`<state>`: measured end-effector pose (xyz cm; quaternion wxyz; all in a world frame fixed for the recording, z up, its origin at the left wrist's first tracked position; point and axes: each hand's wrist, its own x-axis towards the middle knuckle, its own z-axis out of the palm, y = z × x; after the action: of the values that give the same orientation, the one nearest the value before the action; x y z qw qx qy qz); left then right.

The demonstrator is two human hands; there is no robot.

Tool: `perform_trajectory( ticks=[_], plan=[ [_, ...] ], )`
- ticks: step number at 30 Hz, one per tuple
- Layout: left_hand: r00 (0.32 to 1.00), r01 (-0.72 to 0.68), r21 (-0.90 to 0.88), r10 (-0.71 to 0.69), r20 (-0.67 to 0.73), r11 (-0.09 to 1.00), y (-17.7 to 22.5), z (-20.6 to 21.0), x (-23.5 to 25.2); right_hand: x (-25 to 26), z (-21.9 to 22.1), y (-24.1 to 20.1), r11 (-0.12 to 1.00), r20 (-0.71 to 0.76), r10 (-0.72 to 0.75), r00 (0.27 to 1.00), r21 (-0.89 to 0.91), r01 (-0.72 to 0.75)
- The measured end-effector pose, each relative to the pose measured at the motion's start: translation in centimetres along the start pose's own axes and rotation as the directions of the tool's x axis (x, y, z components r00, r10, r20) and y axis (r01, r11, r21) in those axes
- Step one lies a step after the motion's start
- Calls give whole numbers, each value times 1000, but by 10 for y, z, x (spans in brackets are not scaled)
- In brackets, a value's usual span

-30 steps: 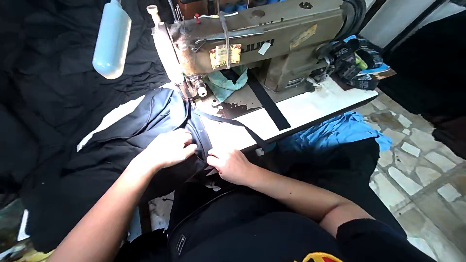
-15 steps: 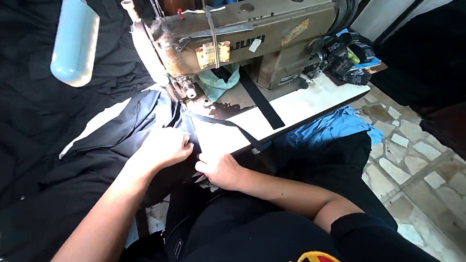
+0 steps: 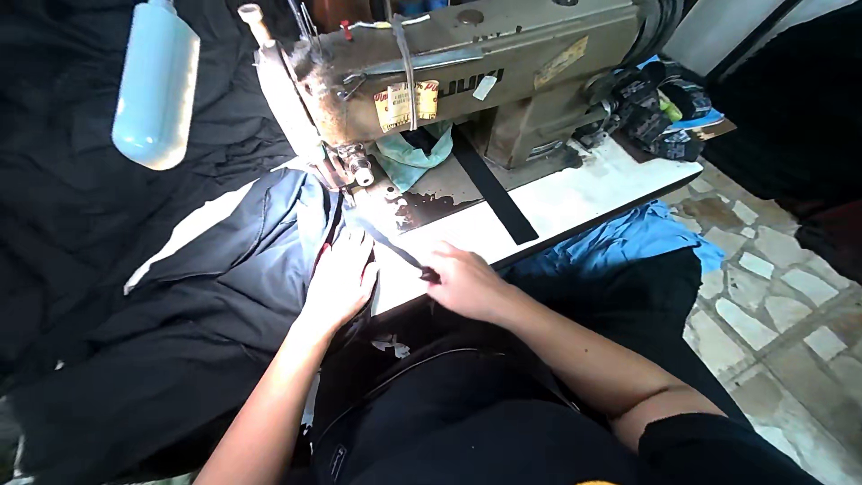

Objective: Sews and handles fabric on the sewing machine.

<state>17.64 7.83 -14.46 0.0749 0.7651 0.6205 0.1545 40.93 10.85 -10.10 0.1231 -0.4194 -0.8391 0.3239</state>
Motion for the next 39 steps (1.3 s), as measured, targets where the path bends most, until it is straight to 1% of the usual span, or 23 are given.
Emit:
perform_trajectory(
  ticks=[3,4,6,8,10,13,16,18,22,24,25,26,27,28,29,31,32,33,36,37,39],
  plan=[
    [988,27,-67,-36,-152,997,-4,-11,6,-7,10,-25,966,129,-152,980,230,120],
    [984,3,-61,-14,-177,998,-6,-14,9,-8,13,-32,949,150,-195,969,277,148],
    [980,-94,-26,88,-179,995,-11,-18,13,-10,15,-42,926,180,-243,953,335,173],
    [972,-167,5,165,-169,986,-14,-18,15,-11,12,-50,920,224,-265,938,348,177],
    [961,-207,27,208,-183,978,-14,-16,13,-13,10,-54,920,239,-283,929,340,193],
    [960,-196,28,198,-197,980,-10,-14,10,-15,8,-55,919,249,-285,926,345,190],
    [975,-149,43,155,-161,988,-5,-12,9,-16,10,-53,895,203,-292,935,403,192],
    [973,-159,70,168,-157,985,-3,-12,9,-17,11,-52,883,171,-294,940,426,199],
    [962,-187,129,208,-179,974,-3,-9,6,-20,11,-53,902,178,-330,927,348,254],
    [959,-184,131,207,-191,974,-3,-8,4,-20,10,-52,891,220,-385,896,342,299],
    [960,-179,125,201,-194,976,-3,-7,3,-19,11,-49,873,218,-424,879,355,333],
    [957,-179,122,201,-210,976,-2,-7,1,-16,14,-44,858,175,-452,875,356,371],
    [950,-183,120,207,-235,976,-1,-8,0,-12,18,-38,858,105,-458,883,314,407],
    [946,-182,106,203,-254,978,0,-8,-1,-5,24,-30,871,26,-452,892,230,435],
    [942,-179,93,198,-270,979,1,-8,-2,3,28,-23,893,-7,-431,902,139,428],
    [932,-176,94,196,-304,980,2,-6,-3,14,28,-17,939,123,-342,932,16,342],
    [927,-179,95,200,-318,979,2,-6,-4,18,30,-16,942,178,-324,929,-33,335],
    [922,-180,92,201,-331,979,3,-7,-6,20,35,-15,931,196,-339,920,-68,358],
    [901,-178,60,187,-390,982,11,-12,-12,18,47,-11,888,152,-417,896,-142,438],
    [906,-176,46,180,-383,983,13,-11,-15,15,49,-12,884,146,-419,896,-158,439],
    [934,-161,7,155,-321,987,12,-5,-21,9,49,-15,881,163,-406,899,-190,433]
  ],
)
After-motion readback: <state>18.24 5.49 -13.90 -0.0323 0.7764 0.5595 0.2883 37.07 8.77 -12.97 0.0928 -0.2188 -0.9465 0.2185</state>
